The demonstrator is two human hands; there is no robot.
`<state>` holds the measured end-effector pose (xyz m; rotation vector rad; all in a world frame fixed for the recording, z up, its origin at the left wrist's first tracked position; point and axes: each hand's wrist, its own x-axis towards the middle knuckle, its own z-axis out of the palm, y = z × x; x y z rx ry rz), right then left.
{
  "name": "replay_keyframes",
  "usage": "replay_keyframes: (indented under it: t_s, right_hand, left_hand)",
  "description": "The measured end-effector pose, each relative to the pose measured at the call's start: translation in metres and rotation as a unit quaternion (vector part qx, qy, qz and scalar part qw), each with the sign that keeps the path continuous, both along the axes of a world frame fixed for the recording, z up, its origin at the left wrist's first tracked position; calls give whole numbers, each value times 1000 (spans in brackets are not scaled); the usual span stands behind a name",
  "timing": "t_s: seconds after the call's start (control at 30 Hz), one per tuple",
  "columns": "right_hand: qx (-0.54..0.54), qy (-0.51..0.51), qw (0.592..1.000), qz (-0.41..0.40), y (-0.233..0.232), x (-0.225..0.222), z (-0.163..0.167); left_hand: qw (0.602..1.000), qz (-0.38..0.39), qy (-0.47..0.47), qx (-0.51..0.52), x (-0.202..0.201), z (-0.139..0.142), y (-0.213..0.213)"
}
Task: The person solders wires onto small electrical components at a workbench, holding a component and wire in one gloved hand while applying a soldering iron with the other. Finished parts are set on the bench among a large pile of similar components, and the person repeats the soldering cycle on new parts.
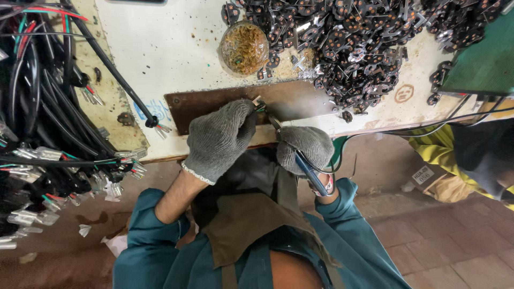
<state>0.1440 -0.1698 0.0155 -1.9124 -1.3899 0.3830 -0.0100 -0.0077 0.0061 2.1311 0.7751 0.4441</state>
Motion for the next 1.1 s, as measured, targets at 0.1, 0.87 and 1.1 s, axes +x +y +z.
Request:
replay_keyframes:
  t_s: [0.1, 0.87, 1.1]
  right_hand:
    - [0, 2, 1000, 4, 2, 1, -1]
    - [20, -11, 1000, -14, 5, 1, -9]
    - [-8, 23, 1000, 5, 9, 5, 1]
  left_hand:
    - [1000, 3, 2, 2, 0, 0, 0]
    - [999, -17, 43, 23, 7, 2, 5]
    - [999, -16, 37, 17, 9, 3, 6]
